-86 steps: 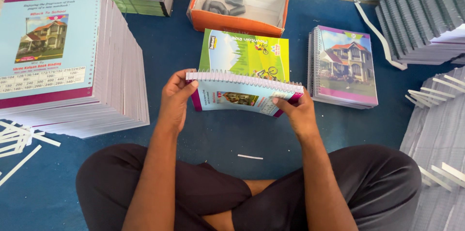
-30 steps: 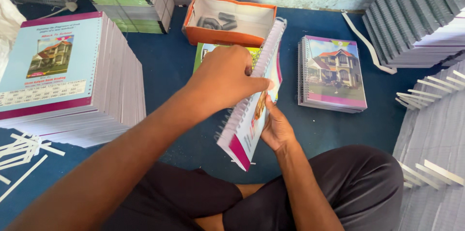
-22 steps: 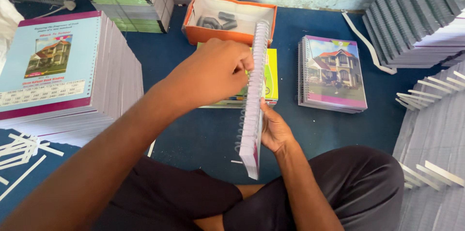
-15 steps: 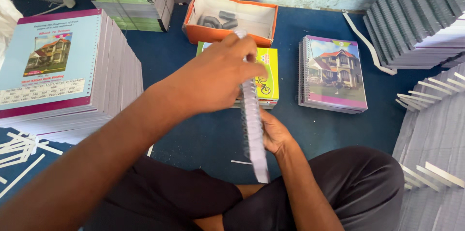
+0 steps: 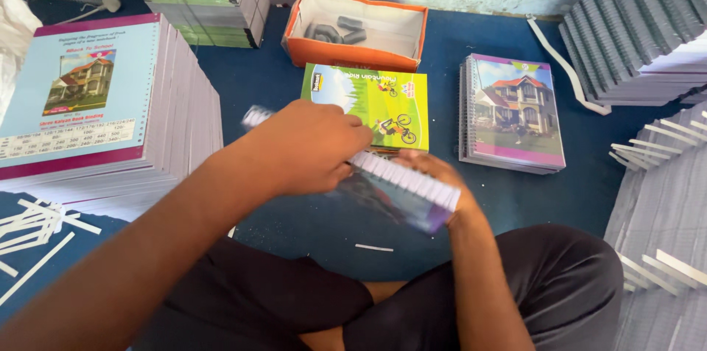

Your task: The person inserts a plastic spiral binding into the pre-punched holes of a notebook, secures the ends, and stacks the finished notebook with others.

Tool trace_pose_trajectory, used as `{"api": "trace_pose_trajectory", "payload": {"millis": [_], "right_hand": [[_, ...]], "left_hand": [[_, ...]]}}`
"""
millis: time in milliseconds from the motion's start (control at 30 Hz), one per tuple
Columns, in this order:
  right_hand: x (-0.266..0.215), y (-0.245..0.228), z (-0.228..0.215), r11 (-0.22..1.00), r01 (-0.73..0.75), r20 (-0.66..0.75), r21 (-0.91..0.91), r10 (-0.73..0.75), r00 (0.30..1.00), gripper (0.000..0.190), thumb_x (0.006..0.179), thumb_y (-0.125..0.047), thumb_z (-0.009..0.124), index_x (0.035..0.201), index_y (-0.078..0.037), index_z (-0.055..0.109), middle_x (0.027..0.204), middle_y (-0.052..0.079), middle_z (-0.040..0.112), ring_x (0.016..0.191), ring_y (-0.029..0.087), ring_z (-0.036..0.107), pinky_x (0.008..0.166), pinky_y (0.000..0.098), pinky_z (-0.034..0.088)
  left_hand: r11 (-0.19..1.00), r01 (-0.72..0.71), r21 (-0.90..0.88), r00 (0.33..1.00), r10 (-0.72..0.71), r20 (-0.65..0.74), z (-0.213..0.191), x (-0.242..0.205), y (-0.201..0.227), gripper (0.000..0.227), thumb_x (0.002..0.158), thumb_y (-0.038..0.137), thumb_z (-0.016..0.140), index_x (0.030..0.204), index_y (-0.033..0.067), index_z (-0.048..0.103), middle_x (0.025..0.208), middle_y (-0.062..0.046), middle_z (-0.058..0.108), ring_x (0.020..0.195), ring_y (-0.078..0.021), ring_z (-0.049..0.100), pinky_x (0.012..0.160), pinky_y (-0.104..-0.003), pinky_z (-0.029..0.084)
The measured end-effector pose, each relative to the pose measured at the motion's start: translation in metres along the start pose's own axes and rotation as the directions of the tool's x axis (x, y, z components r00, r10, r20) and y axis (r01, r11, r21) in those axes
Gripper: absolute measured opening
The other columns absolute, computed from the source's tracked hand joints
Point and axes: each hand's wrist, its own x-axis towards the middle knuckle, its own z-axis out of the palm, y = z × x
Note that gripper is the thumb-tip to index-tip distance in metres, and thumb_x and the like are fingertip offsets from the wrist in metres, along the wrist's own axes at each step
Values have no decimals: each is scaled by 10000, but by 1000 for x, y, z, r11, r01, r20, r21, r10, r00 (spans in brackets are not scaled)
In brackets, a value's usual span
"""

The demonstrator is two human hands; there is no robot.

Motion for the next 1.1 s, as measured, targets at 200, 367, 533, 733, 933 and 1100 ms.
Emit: {"api": "trace_pose_trajectory", "payload": {"millis": [200, 367, 533, 733, 933, 1100], "right_hand": [[-7, 2, -20, 858, 460, 222, 228, -506, 833, 563, 760, 7, 490, 1309, 68, 601, 1161, 203, 707, 1213, 313, 693, 1092, 426, 535], [-13, 9, -9, 846, 503, 139, -178, -485, 864, 586, 763, 94, 541, 1338, 2, 607, 1234, 95, 679, 1101, 158, 636, 936, 296, 503], [-4, 16, -9, 779, 537, 73, -324, -545, 835, 539, 840, 121, 599, 1365, -2, 615, 1177, 66, 655, 1043, 114, 614, 897, 251, 503], [16, 21, -19, 808, 453, -29, -378, -499, 866, 596, 796, 112, 608, 1378, -13, 578, 1172, 75, 640, 1020, 126, 620, 893, 257, 510], [20, 25, -25, 807, 452, -42, -379, -503, 863, 576, 817, 81, 587, 1384, -19, 574, 1215, 65, 642, 1056, 119, 601, 936, 251, 479], [23, 26, -27, 803, 490, -16, -339, -525, 851, 561, 843, 83, 550, 1395, -14, 555, 1228, 64, 630, 1081, 120, 593, 944, 256, 477]], "left_hand": [[990, 137, 35, 984, -140, 110, 17, -2, -8, 203, 787, 241, 715, 879, 64, 679, 900, -130, 701, 855, -343, 693, 731, -493, 541], [985, 161, 68, 984, -165, 62, 36, 6, -17, 202, 810, 241, 730, 903, 66, 691, 926, -133, 708, 873, -337, 703, 734, -481, 548], [986, 158, 44, 987, -158, 6, 64, 24, -28, 229, 807, 248, 752, 949, 76, 699, 942, -118, 711, 898, -325, 701, 738, -486, 548], [977, 212, 8, 977, -212, 8, 108, 44, -31, 247, 804, 270, 739, 957, 79, 703, 999, -122, 684, 961, -324, 684, 779, -479, 558], [953, 295, -70, 954, -289, 85, 120, 56, -31, 350, 811, 350, 750, 1018, 71, 710, 1036, -148, 658, 1003, -342, 660, 829, -484, 552], [959, 62, -276, 971, -122, -206, 123, 71, -13, 480, 764, 247, 777, 1193, 77, 646, 1116, -140, 638, 1036, -356, 646, 839, -479, 534]]}}
